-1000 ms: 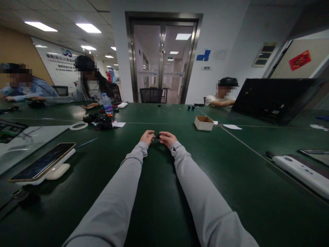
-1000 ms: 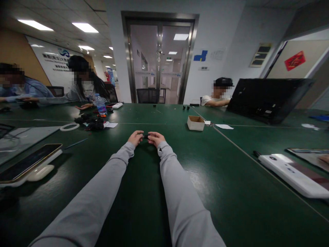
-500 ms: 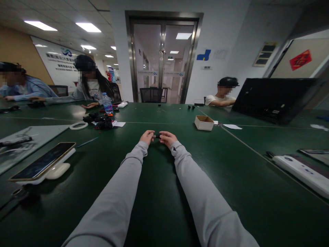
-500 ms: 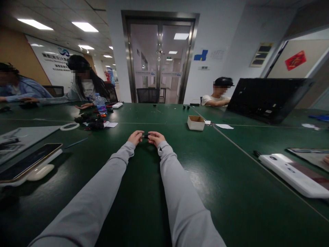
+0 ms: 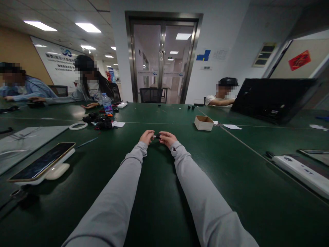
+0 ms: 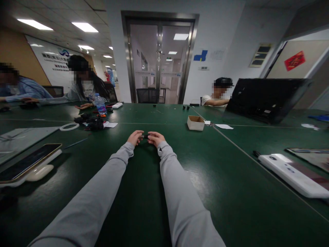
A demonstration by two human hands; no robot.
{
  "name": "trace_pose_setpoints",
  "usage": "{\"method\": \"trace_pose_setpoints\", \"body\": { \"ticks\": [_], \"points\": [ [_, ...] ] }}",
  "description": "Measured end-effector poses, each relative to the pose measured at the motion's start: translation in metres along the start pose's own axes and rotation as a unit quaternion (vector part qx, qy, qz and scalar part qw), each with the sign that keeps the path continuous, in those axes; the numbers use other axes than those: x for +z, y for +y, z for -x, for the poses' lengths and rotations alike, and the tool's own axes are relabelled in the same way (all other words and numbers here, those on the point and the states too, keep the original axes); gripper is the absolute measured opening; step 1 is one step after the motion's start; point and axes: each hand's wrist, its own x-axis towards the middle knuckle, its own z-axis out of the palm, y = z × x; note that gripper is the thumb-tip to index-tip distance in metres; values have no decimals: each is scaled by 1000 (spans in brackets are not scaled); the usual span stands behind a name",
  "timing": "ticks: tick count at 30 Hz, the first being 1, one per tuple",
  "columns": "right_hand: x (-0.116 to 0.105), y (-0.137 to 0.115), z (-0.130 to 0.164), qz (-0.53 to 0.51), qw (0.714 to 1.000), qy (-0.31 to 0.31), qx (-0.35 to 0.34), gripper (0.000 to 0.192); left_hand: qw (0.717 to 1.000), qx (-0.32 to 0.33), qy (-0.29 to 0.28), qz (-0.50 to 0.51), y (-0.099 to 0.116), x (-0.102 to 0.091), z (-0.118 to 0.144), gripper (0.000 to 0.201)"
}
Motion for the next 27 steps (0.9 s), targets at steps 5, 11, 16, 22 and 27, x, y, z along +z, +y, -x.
{"method": "trace_pose_setpoints", "body": {
  "ticks": [5, 11, 16, 22, 27],
  "points": [
    [0, 0, 0, 3, 1000, -5, -2, 28, 1000, -5, 2, -10, 3, 1, 2, 29],
    [0, 0, 0, 4, 1000, -12, -2, 28, 1000, -2, 2, -6, 4, 1, 3, 27],
    [-1, 0, 0, 6, 1000, -6, 1, 27, 1000, -11, 9, 0, 4, 1, 3, 31],
    [0, 0, 1, 7, 1000, -7, -4, 28, 1000, 24, -8, 0, 6, 0, 5, 33],
    [0, -1, 1, 20, 1000, -17, 6, 27, 999, 18, -34, 11, 3, 0, 2, 26]
  ]
}}
